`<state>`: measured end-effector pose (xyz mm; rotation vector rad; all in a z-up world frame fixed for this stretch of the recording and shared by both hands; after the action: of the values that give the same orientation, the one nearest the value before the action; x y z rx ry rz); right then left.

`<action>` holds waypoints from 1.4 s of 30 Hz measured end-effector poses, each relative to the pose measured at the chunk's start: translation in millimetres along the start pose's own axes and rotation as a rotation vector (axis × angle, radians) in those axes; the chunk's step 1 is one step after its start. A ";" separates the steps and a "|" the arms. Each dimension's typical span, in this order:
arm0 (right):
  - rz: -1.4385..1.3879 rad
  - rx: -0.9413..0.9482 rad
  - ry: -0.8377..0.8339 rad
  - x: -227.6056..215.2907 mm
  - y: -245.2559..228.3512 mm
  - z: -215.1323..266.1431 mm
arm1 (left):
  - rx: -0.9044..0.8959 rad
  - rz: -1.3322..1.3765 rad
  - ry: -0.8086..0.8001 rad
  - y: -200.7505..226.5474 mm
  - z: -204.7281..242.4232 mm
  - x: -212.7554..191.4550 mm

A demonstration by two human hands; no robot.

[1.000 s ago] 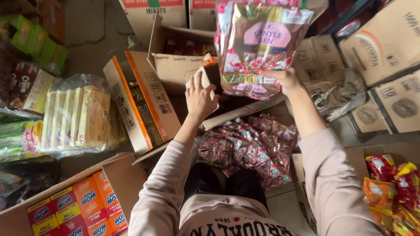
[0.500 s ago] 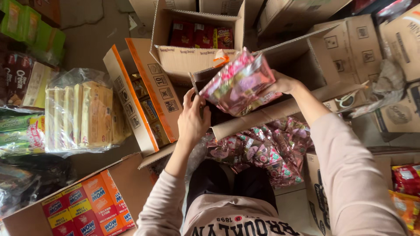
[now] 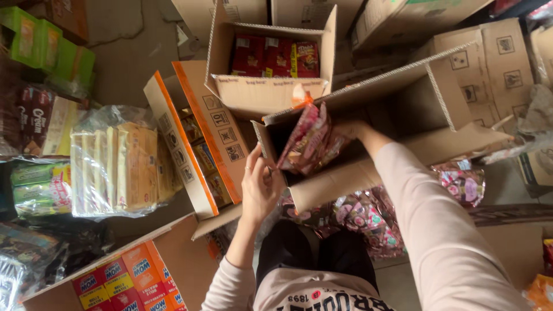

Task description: The person sits on the floor and packs pink detergent packets into a cardboard box. They remove bubble wrap, gather packets, and place them into the box one by one.

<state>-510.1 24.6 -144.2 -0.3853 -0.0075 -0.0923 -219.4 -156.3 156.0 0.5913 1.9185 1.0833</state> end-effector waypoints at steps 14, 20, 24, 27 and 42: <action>0.312 0.119 -0.024 61.9 17.4 -65.4 | 0.068 0.019 -0.001 19.5 6.0 7.1; 0.493 0.125 0.068 60.3 11.7 -69.3 | 0.064 -0.002 0.011 17.3 7.9 8.0; 0.612 0.115 0.129 57.8 8.4 -61.5 | -0.045 0.035 -0.018 8.4 2.7 10.0; 0.710 0.090 0.195 59.1 8.4 -58.6 | 0.030 -0.006 0.012 16.1 -1.7 10.8; 0.645 -0.173 0.727 98.5 -57.0 120.3 | 0.175 -0.225 -0.025 32.7 10.0 36.3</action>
<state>-416.0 8.5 -8.9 -0.4926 0.8429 0.4109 -230.5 -108.6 165.5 0.4682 2.0159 0.7689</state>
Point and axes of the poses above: each hand's wrist, its own z-axis away from the middle knuckle, its own x-axis out of the palm, y = z × x, the point moved 6 cm from there along -z, towards the middle knuckle, and after that the axes turned 12 degrees about x, right-handed, at the moved point
